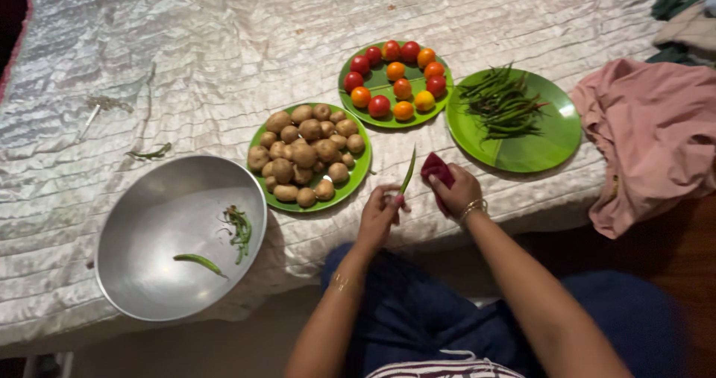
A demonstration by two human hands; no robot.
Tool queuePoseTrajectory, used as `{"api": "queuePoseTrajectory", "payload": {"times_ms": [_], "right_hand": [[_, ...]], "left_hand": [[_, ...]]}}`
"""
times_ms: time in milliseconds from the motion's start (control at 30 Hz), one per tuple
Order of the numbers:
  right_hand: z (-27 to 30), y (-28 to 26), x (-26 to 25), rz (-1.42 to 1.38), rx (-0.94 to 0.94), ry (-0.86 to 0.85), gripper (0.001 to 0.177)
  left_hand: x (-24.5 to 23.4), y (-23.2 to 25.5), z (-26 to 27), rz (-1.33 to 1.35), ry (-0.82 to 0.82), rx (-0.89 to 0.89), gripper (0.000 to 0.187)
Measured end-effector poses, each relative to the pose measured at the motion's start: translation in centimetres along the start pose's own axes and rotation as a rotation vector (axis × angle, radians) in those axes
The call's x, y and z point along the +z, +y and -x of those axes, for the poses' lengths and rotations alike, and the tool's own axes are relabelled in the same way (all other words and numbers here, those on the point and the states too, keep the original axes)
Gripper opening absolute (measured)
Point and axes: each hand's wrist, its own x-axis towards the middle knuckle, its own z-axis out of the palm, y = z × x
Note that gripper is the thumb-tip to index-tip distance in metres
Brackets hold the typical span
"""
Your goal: The person wipes green chilies one by one with a red cloth, removes stems, and places them on a green plate. The person also discards stems into a metal bowl. Tomatoes and potatoes are visible on separate plates but not handled.
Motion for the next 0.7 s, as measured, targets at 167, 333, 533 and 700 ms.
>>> {"api": "queuePoseTrajectory", "payload": {"times_ms": [167, 333, 533, 700], "right_hand": [[-1.0, 4.5, 1.0, -0.732, 0.240, 0.056, 0.047], [1.1, 6.9, -1.2, -1.486, 0.531, -0.144, 0.061], [2.0, 5.7, -0.1, -1.639, 0.543, -0.293, 0.057], [2.1, 5.7, 2.5, -1.135, 0.320, -0.361, 0.065]], "left_hand": [[2.7, -4.9, -6.1, -0.009, 0.035, -0.010, 0.030], [2.4, -7.0, -5.5, -0.082, 0.076, 0.186, 0.034], [3.3, -4.8, -4.7, -0.111, 0.124, -0.027, 0.030], [3.8, -3.0, -3.2, -0.589, 0.032, 0.318, 0.026]]}}
